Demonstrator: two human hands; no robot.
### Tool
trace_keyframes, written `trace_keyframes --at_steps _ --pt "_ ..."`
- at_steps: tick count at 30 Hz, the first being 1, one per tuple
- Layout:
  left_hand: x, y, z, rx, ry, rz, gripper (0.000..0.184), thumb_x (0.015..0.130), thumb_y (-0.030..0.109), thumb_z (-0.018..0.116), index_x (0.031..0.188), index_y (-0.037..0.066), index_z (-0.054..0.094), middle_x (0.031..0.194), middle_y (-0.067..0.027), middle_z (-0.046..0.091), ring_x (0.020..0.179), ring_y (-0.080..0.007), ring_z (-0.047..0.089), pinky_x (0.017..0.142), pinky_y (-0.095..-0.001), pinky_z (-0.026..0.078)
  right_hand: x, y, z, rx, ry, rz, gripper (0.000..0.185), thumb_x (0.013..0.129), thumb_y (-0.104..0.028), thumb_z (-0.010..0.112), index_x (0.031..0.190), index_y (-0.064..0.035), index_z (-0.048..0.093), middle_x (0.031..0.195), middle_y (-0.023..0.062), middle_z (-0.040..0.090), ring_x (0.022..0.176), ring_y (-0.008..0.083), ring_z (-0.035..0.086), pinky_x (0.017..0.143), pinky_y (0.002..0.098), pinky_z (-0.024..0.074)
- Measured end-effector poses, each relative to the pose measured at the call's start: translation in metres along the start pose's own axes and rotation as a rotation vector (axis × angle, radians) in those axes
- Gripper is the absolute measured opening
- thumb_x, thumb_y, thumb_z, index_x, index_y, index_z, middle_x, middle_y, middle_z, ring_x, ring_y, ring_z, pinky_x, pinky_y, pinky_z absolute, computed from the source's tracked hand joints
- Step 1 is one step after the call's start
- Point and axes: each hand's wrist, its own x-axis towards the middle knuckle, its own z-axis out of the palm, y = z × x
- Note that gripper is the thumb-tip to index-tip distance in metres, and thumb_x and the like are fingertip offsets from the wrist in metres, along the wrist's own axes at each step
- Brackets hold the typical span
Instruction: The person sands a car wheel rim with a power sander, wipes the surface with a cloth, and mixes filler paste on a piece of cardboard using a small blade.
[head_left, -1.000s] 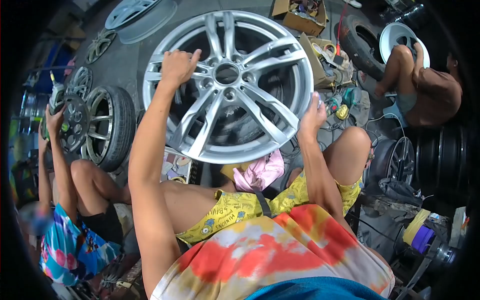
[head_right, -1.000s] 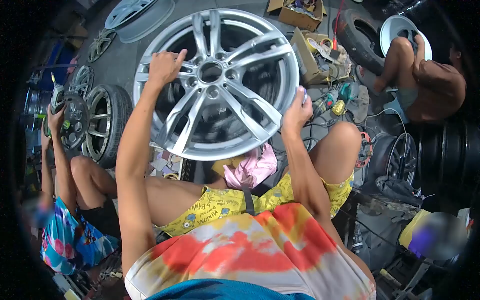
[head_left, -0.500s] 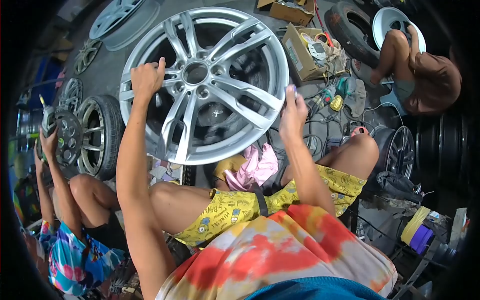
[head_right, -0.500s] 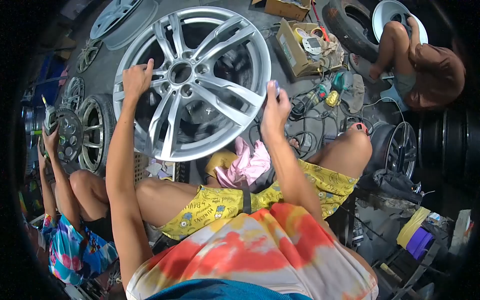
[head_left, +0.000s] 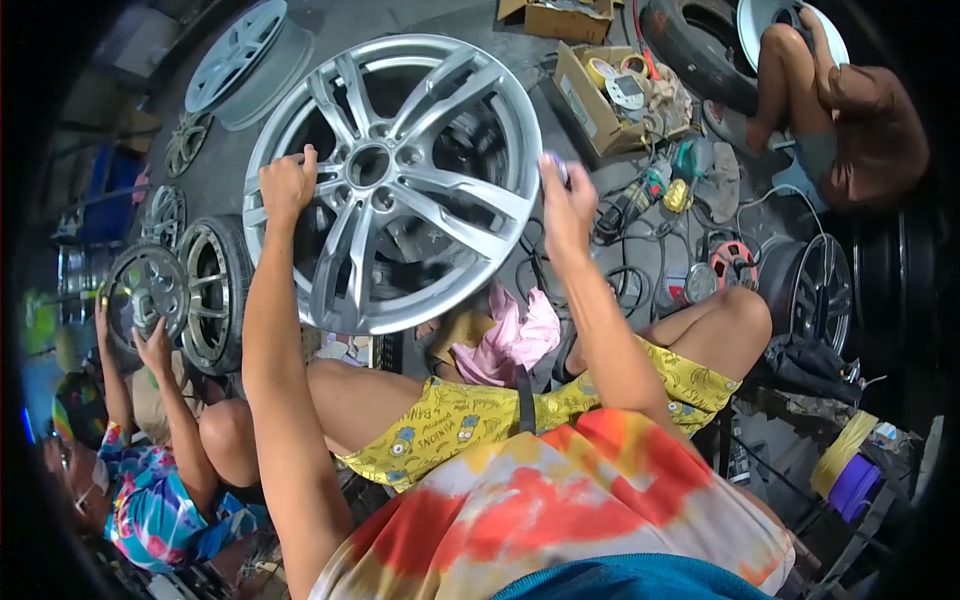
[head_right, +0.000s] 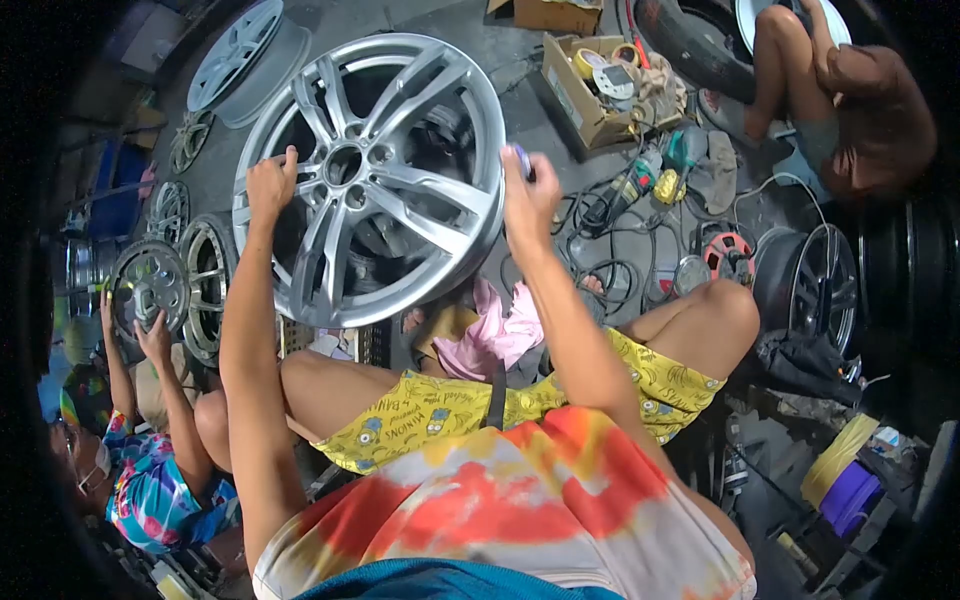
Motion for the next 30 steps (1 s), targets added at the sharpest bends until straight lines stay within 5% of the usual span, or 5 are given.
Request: trace_keyframes --at_steps 16,30 --pt "-0.001 0.003 -0.009 -0.029 0.010 0.003 0.053 0.099 0.047 0.049 0.097 0.004 0.080 0.088 -0.0279 0.072 0.089 -0.0425 0.070 0.091 -0.0501 0.048 0.028 0.004 0.008 -0.101 0.014 -0.061 0.033 0.093 -0.029 0.076 0.075 -0.0059 0.061 0.070 -0.0072 0.050 0.066 0.0050 0.039 0.059 0.0252 0.0331" --pt "-0.006 0.007 -0.009 0.014 0.005 -0.002 0.052 0.099 0.045 0.049 0.097 0.004 0.080 0.088 -0.0256 0.073 0.090 -0.0397 0.070 0.091 -0.0487 0.047 0.008 0.003 -0.003 -0.283 0.048 -0.239 0.042 0.091 -0.029 0.076 0.069 -0.0006 0.054 0.059 0.0027 0.052 0.059 0.0129 0.044 0.055 0.0376 0.0388"
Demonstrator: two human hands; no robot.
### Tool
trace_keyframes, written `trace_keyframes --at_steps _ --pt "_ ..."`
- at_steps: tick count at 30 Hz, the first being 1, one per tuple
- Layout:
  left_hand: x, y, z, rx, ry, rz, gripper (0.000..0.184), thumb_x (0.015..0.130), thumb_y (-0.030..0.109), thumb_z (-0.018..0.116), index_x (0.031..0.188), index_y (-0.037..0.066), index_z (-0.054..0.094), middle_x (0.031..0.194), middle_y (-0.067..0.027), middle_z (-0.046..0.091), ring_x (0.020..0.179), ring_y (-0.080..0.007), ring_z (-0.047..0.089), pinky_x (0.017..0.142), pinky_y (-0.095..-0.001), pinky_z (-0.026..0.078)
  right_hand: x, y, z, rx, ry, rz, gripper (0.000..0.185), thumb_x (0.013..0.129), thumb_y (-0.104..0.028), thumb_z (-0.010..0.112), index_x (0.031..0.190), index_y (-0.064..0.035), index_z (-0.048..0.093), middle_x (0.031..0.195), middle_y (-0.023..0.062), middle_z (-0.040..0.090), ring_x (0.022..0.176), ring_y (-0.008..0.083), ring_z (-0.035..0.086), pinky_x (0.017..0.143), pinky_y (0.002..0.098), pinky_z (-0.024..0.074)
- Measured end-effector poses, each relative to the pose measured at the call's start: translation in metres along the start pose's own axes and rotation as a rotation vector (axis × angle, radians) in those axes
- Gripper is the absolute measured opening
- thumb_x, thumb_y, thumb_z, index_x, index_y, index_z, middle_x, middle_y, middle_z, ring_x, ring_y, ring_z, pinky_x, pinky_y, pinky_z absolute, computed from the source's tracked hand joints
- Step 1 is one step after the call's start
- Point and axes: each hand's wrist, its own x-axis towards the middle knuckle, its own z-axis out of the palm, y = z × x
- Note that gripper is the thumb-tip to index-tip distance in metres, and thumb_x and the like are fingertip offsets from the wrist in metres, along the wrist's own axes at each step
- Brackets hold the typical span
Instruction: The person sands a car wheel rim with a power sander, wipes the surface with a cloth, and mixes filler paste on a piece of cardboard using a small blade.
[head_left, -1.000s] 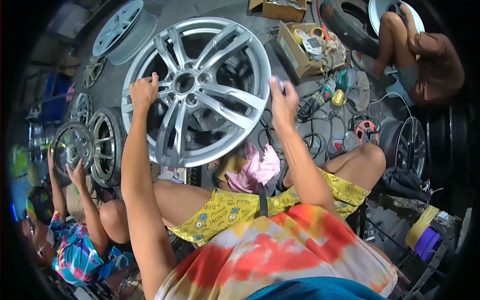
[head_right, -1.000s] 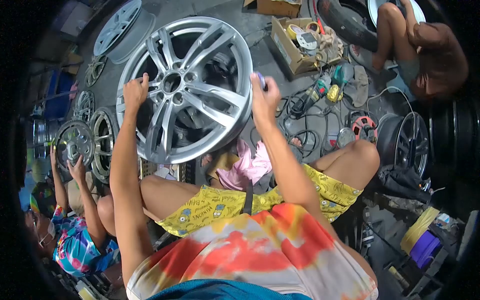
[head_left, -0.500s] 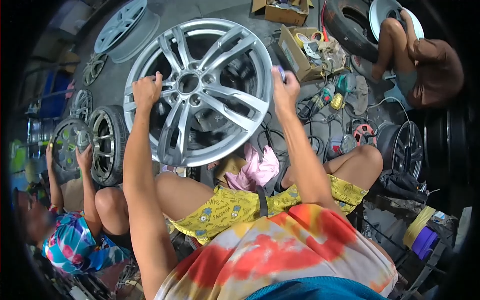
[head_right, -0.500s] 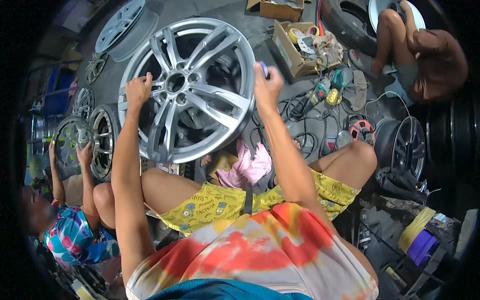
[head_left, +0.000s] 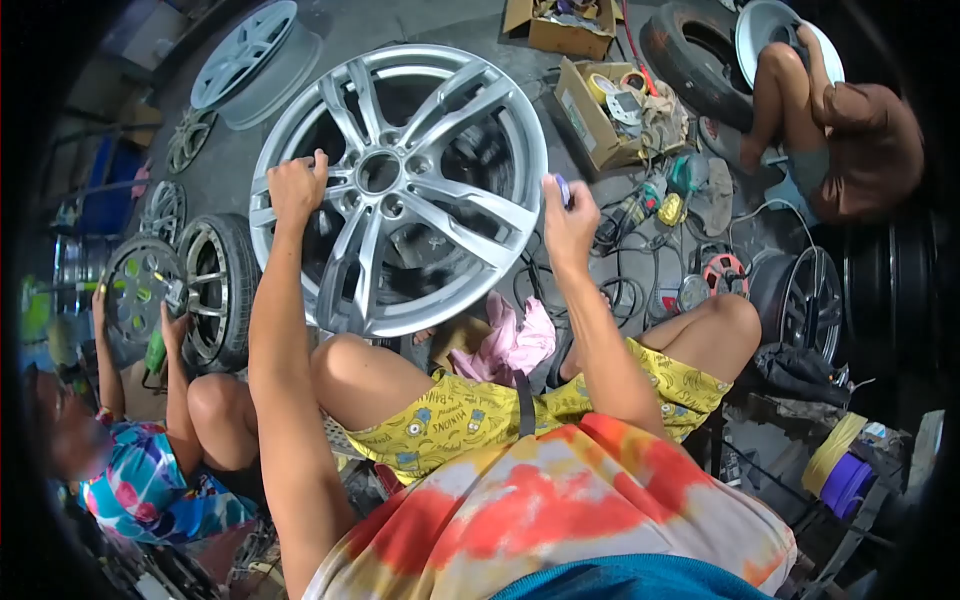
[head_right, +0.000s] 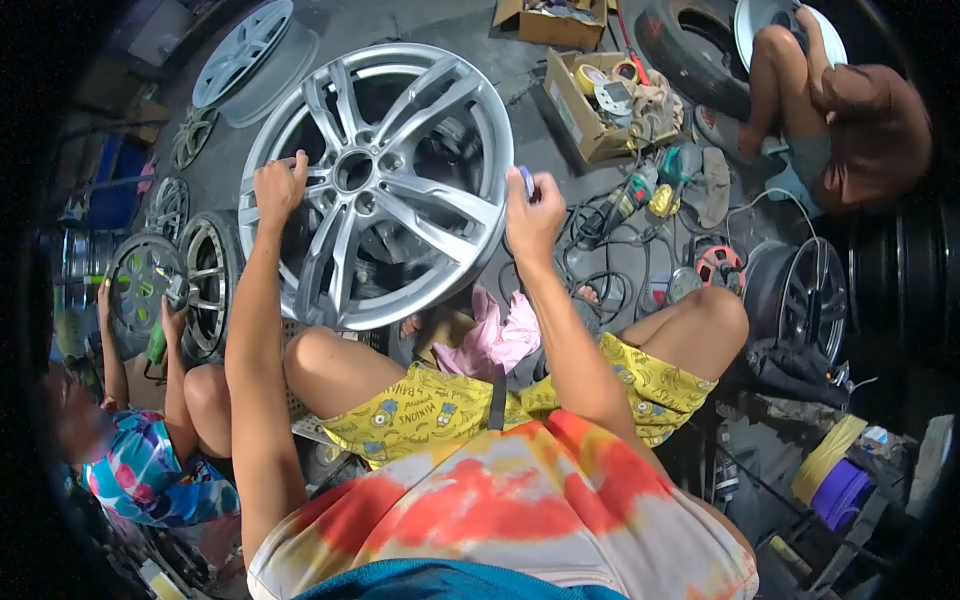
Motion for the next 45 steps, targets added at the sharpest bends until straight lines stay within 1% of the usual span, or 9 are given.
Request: trace_keyframes --at_steps 5,9,13,19,22,25,29,37,45 --pt "0.000 -0.003 0.008 -0.033 0.044 0.013 0.049 0.098 0.044 0.051 0.095 0.005 0.081 0.088 -0.0268 0.073 0.089 -0.0403 0.070 0.092 -0.0496 0.047 0.018 -0.003 0.014 -0.054 0.088 -0.106 0.041 0.091 -0.029 0.075 0.071 -0.0002 0.054 0.059 0.0087 0.052 0.056 0.0180 0.045 0.057 0.0391 0.0398" --pt "-0.002 -0.003 0.005 0.009 0.021 -0.004 0.049 0.098 0.043 0.053 0.092 0.004 0.081 0.087 -0.0263 0.073 0.088 -0.0402 0.070 0.091 -0.0499 0.047 -0.010 0.001 -0.003 -0.001 0.017 0.018 0.040 0.090 -0.026 0.075 0.069 -0.0006 0.052 0.059 0.0062 0.049 0.059 0.0137 0.044 0.057 0.0374 0.0395" --pt "0.001 -0.002 0.010 -0.029 0.051 0.044 0.048 0.098 0.044 0.054 0.092 0.005 0.081 0.086 -0.0253 0.073 0.087 -0.0405 0.070 0.089 -0.0502 0.048 0.020 0.007 0.012 0.015 0.046 -0.086 0.043 0.092 -0.028 0.075 0.069 -0.0002 0.052 0.060 0.0053 0.048 0.060 0.0131 0.042 0.056 0.0355 0.0378" --pt "-0.001 -0.001 0.005 0.005 0.077 0.043 0.049 0.098 0.044 0.054 0.091 0.003 0.081 0.087 -0.0255 0.073 0.088 -0.0400 0.070 0.088 -0.0499 0.049 -0.022 0.012 -0.003 0.477 -0.104 0.421 0.033 0.095 -0.031 0.075 0.077 -0.0068 0.062 0.070 -0.0057 0.054 0.065 0.0061 0.046 0.059 0.0267 0.0379" --pt "0.001 -0.004 0.011 -0.004 0.095 0.035 0.050 0.097 0.045 0.054 0.093 0.003 0.081 0.089 -0.0255 0.073 0.088 -0.0400 0.070 0.089 -0.0493 0.049 0.007 0.002 0.012 0.729 -0.116 0.538 0.026 0.095 -0.033 0.075 0.086 -0.0121 0.064 0.075 -0.0044 0.061 0.063 0.0079 0.052 0.058 0.0236 0.0393" --pt "0.002 -0.001 0.005 0.008 0.047 0.025 0.050 0.097 0.046 0.054 0.094 0.004 0.081 0.091 -0.0261 0.073 0.090 -0.0400 0.070 0.090 -0.0487 0.048 0.053 0.009 0.026 0.741 -0.279 0.604 0.026 0.095 -0.036 0.074 0.100 -0.0117 0.065 0.090 -0.0021 0.068 0.076 0.0084 0.062 0.070 0.0258 0.0491" --pt "0.003 -0.001 0.001 -0.006 0.000 -0.005 0.051 0.097 0.047 0.054 0.096 0.004 0.081 0.091 -0.0263 0.073 0.092 -0.0402 0.070 0.092 -0.0488 0.047 0.010 0.005 0.013 0.882 -0.238 0.736 0.025 0.095 -0.039 0.073 0.095 -0.0153 0.064 0.093 -0.0040 0.070 0.082 0.0078 0.063 0.077 0.0270 0.0507" --pt "0.003 0.002 0.001 -0.018 0.013 -0.018 0.052 0.098 0.047 0.052 0.095 0.004 0.081 0.090 -0.0266 0.073 0.092 -0.0403 0.069 0.094 -0.0483 0.047 0.067 0.005 0.026 0.684 -0.340 0.599 0.023 0.094 -0.035 0.076 0.090 -0.0164 0.062 0.082 -0.0060 0.063 0.070 0.0044 0.057 0.056 0.0205 0.0380" --pt "0.002 -0.002 0.003 -0.005 0.020 0.019 0.053 0.098 0.048 0.053 0.093 0.003 0.080 0.090 -0.0279 0.072 0.088 -0.0441 0.069 0.090 -0.0502 0.049 -0.001 0.013 -0.001 0.556 -0.184 0.474 0.025 0.093 -0.034 0.076 0.085 -0.0142 0.063 0.073 -0.0079 0.055 0.065 0.0030 0.044 0.059 0.0210 0.0325"
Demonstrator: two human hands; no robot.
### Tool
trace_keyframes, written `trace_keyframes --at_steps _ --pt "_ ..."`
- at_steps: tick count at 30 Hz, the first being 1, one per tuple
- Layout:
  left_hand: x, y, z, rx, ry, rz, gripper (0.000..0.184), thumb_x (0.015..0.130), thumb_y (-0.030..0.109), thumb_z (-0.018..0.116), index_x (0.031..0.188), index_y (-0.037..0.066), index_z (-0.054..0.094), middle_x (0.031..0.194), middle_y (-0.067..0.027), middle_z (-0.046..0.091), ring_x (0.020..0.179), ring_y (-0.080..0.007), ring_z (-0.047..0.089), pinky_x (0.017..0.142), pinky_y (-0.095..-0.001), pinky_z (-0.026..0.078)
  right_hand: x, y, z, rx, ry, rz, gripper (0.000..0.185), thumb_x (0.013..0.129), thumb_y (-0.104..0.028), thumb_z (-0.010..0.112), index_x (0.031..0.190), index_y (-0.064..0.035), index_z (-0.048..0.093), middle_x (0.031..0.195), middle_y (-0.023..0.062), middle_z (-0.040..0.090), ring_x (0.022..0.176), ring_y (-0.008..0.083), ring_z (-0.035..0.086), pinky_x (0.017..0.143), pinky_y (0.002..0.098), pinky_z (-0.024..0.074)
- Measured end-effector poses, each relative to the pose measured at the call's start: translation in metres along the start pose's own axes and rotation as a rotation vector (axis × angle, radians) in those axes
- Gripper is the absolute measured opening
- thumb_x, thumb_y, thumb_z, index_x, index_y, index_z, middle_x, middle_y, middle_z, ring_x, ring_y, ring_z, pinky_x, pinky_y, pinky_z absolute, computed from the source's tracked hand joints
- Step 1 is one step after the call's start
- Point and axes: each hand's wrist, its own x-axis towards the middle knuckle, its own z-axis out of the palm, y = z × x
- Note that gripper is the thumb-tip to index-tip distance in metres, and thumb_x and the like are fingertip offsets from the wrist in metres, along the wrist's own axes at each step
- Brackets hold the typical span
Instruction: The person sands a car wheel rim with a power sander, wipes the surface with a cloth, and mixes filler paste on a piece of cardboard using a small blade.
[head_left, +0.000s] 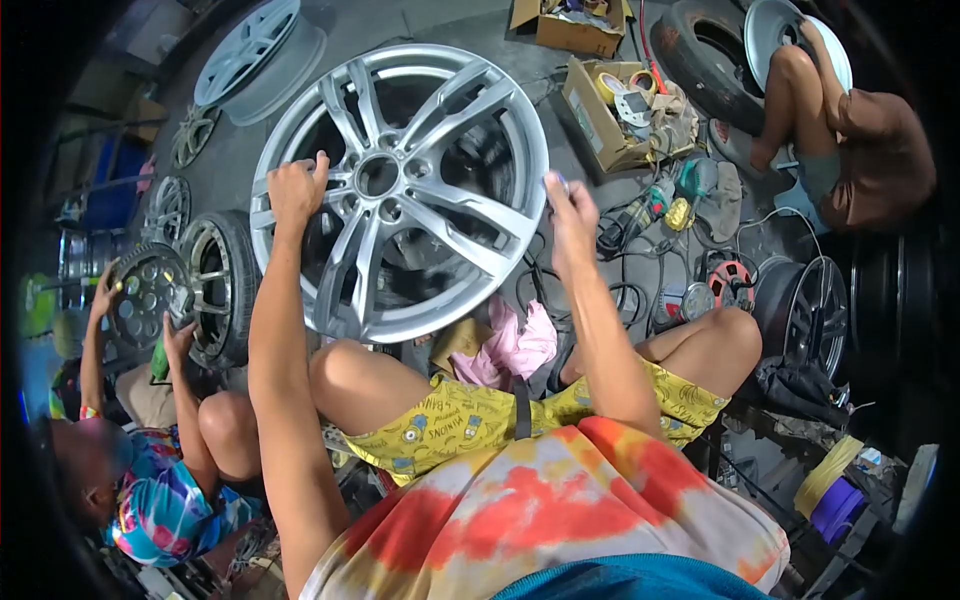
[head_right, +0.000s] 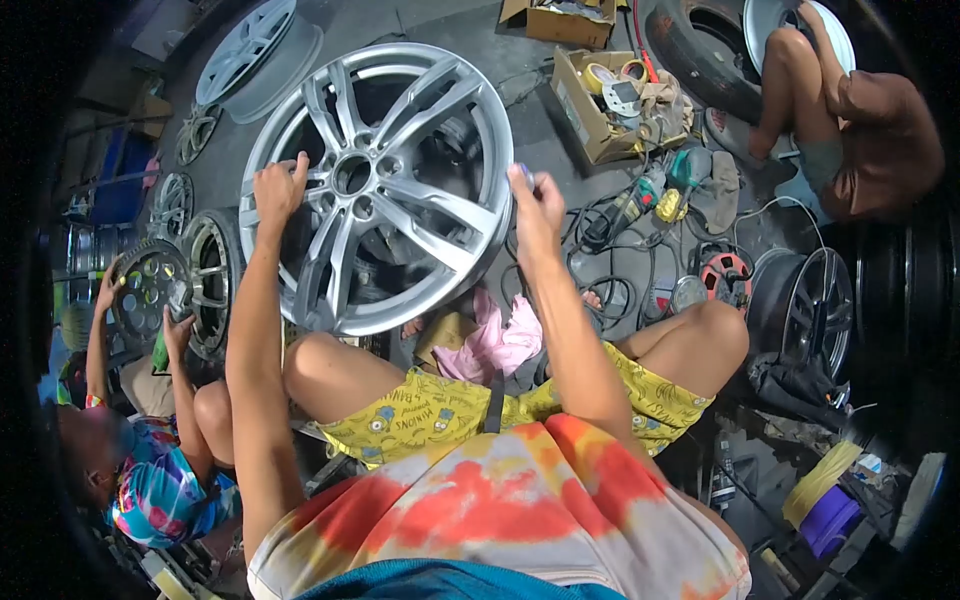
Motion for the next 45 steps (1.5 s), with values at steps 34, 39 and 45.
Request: trace_keyframes --at_steps 34,39,45 --pt "0.000 0.004 -0.004 -0.057 -0.011 -0.063 0.052 0.097 0.047 0.052 0.091 0.004 0.080 0.087 -0.0272 0.071 0.087 -0.0427 0.069 0.092 -0.0487 0.048 0.060 -0.025 0.005 -0.322 -0.147 -0.178 0.030 0.091 -0.031 0.079 0.087 -0.0037 0.066 0.076 -0.0039 0.060 0.070 0.0047 0.049 0.063 0.0243 0.0408" --pt "-0.001 0.004 -0.004 -0.079 -0.005 -0.064 0.051 0.096 0.046 0.053 0.090 0.003 0.080 0.084 -0.0261 0.072 0.087 -0.0412 0.069 0.094 -0.0472 0.046 0.020 -0.018 0.001 -0.309 -0.026 -0.171 0.032 0.092 -0.032 0.079 0.084 -0.0040 0.064 0.073 -0.0047 0.057 0.067 0.0049 0.046 0.060 0.0258 0.0390" --pt "-0.001 0.003 -0.004 -0.063 -0.001 -0.060 0.051 0.096 0.046 0.053 0.089 0.003 0.080 0.084 -0.0255 0.072 0.086 -0.0418 0.069 0.092 -0.0474 0.046 -0.015 -0.014 -0.006 -0.204 -0.051 -0.069 0.032 0.093 -0.034 0.077 0.086 -0.0079 0.059 0.065 -0.0068 0.050 0.053 0.0030 0.042 0.048 0.0233 0.0324"
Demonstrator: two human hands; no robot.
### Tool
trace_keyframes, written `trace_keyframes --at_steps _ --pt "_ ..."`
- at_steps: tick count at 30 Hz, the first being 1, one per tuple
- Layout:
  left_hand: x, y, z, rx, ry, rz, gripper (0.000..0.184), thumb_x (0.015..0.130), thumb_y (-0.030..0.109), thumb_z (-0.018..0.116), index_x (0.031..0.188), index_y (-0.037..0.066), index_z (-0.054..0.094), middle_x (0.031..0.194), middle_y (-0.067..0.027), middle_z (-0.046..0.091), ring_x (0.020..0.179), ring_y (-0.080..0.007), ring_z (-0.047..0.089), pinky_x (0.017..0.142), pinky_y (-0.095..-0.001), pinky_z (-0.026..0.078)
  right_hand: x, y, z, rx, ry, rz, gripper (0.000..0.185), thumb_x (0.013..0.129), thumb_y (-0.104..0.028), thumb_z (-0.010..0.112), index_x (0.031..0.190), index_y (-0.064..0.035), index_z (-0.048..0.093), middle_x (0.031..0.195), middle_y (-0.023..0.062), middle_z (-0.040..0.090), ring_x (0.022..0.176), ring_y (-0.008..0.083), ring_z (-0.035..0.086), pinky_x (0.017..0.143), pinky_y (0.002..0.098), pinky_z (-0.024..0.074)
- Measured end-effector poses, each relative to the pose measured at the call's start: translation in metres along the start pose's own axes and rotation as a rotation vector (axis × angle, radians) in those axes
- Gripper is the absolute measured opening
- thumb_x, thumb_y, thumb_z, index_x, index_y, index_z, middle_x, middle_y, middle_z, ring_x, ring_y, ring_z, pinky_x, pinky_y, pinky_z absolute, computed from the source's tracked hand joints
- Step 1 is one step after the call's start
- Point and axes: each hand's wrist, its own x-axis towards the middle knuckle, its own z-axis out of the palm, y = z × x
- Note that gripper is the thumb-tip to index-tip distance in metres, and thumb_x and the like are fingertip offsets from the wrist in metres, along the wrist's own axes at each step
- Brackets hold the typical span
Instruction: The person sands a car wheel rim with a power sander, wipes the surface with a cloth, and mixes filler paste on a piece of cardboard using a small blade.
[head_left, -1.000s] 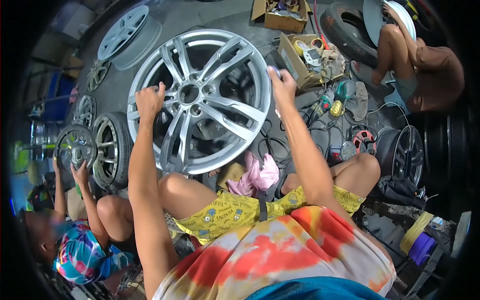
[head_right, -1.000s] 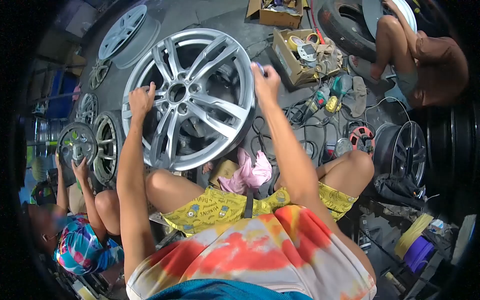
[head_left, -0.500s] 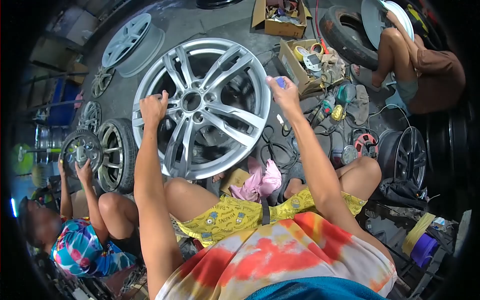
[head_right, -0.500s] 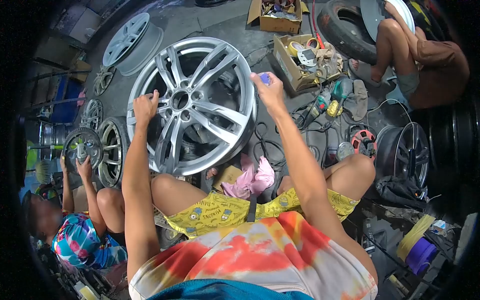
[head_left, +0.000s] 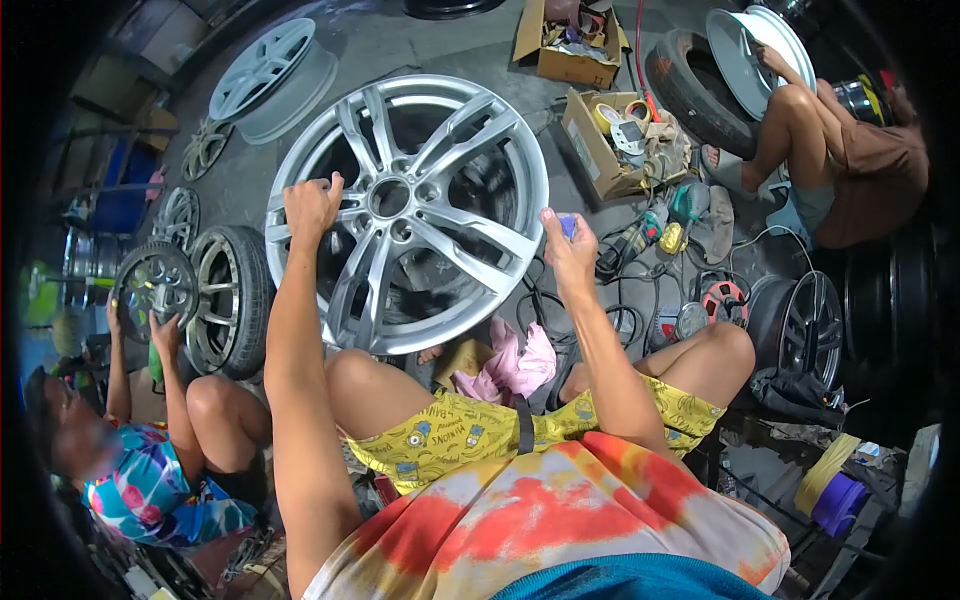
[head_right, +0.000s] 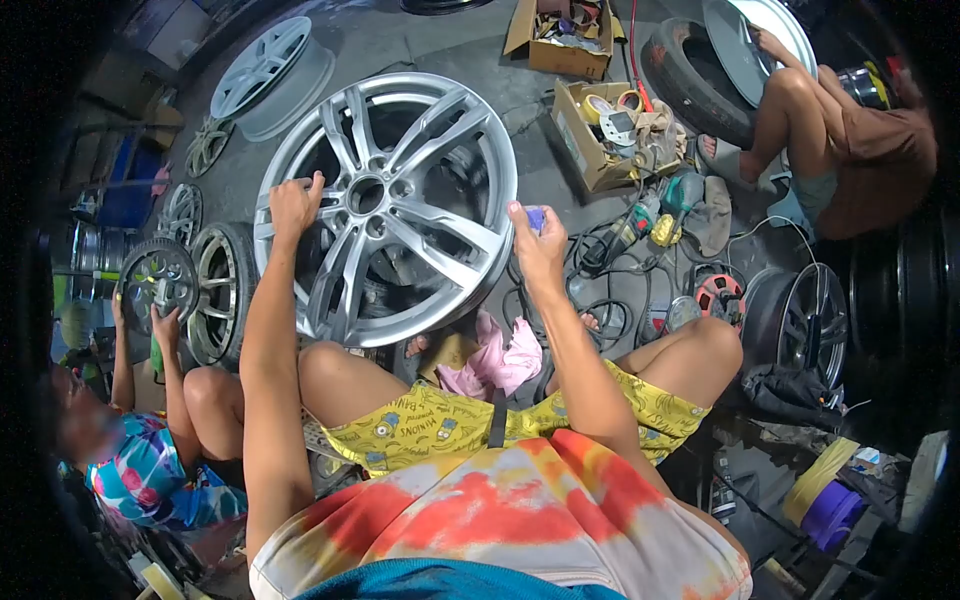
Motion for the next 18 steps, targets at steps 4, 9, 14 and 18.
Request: trace_keyframes --at_steps 4,9,14,18 --pt "-0.001 0.001 -0.002 -0.010 0.007 0.009 0.052 0.095 0.045 0.052 0.088 0.003 0.080 0.084 -0.0253 0.072 0.086 -0.0415 0.069 0.090 -0.0482 0.047 0.012 -0.001 0.001 0.033 -0.011 -0.025 0.031 0.092 -0.033 0.079 0.087 -0.0111 0.058 0.064 -0.0087 0.047 0.051 0.0017 0.038 0.045 0.0222 0.0281" --pt "0.000 -0.001 0.002 -0.019 0.022 0.014 0.053 0.096 0.047 0.054 0.088 0.002 0.080 0.083 -0.0275 0.071 0.085 -0.0418 0.069 0.089 -0.0488 0.048 0.063 -0.015 0.008 0.001 -0.069 -0.019 0.034 0.090 -0.036 0.081 0.087 -0.0116 0.058 0.065 -0.0081 0.048 0.051 0.0030 0.040 0.047 0.0225 0.0307" --pt "-0.001 -0.001 -0.001 -0.022 0.013 0.007 0.053 0.094 0.047 0.052 0.088 0.002 0.080 0.082 -0.0271 0.071 0.085 -0.0408 0.069 0.091 -0.0472 0.046 0.114 -0.009 0.007 -0.180 0.004 -0.128 0.037 0.086 -0.039 0.083 0.089 -0.0085 0.062 0.069 -0.0060 0.053 0.055 0.0048 0.044 0.051 0.0245 0.0366" --pt "0.000 -0.002 -0.001 -0.034 0.024 0.010 0.054 0.094 0.047 0.052 0.085 0.002 0.080 0.078 -0.0265 0.071 0.082 -0.0405 0.069 0.089 -0.0470 0.045 0.115 -0.017 0.003 -0.179 0.071 -0.127 0.040 0.086 -0.039 0.083 0.096 -0.0072 0.062 0.070 -0.0036 0.055 0.058 0.0059 0.048 0.052 0.0251 0.0383"
